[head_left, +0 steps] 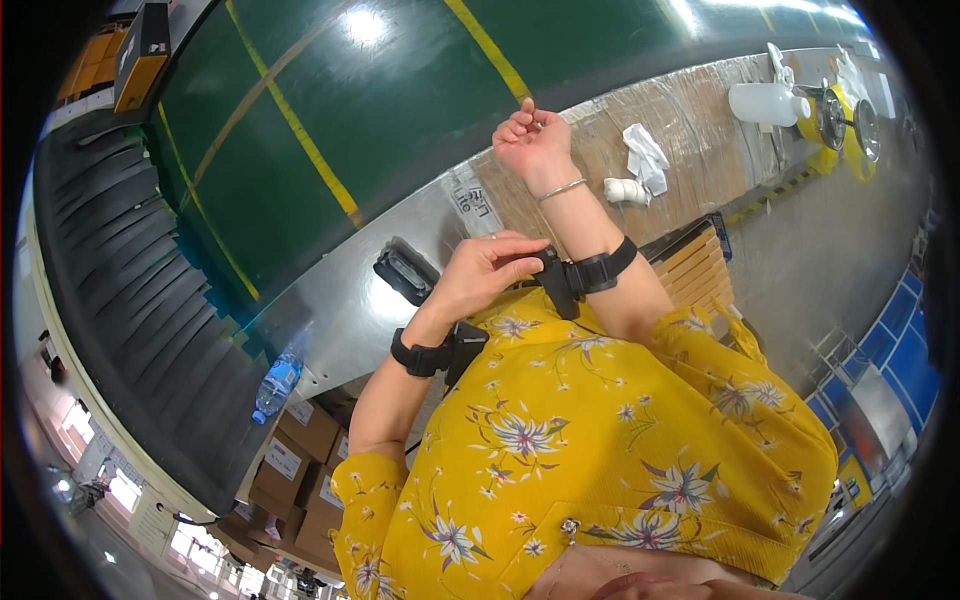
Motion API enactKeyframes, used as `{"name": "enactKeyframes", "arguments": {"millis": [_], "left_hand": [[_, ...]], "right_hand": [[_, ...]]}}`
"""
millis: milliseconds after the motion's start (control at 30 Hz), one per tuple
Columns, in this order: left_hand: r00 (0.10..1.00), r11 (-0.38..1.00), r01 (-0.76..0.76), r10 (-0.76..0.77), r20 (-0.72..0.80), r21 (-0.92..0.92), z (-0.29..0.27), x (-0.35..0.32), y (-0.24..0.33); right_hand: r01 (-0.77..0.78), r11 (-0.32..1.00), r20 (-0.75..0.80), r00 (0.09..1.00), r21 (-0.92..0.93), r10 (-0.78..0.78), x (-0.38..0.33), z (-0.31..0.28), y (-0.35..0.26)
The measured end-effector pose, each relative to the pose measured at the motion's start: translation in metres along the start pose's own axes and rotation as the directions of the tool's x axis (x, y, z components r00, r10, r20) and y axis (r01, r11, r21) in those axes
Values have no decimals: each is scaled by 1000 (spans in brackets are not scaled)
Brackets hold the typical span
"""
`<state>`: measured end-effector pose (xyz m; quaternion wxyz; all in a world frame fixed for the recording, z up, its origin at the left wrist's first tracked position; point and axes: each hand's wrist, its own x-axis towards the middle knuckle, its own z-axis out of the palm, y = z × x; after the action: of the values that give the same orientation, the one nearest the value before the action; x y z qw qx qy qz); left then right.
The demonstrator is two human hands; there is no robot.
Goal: The recorder is inspecting and cleaning pink shoes on a factory production line.
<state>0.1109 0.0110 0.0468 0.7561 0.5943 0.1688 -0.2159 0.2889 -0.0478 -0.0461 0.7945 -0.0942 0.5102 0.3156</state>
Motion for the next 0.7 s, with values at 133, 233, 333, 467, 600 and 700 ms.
{"name": "enactKeyframes", "arguments": {"millis": [133,233,333,467,600,700], "left_hand": [[996,983,-84,78,41,162,1,-1,6],[993,975,-108,98,59,193,3,-5,11],[991,967,-124,108,82,222,6,-9,19],[980,934,-194,171,103,301,10,-14,27],[975,924,-216,187,118,315,10,-16,25],[968,920,-249,225,113,302,10,-18,21]], "right_hand": [[-15,999,39,999,-30,17,-6,0,3],[-24,996,76,997,-83,31,-19,7,10],[-16,986,142,989,-164,40,-36,15,21],[55,965,216,976,-257,2,-55,24,27],[87,963,234,972,-257,-25,-62,28,27],[78,963,255,967,-259,-9,-64,28,29]]}}
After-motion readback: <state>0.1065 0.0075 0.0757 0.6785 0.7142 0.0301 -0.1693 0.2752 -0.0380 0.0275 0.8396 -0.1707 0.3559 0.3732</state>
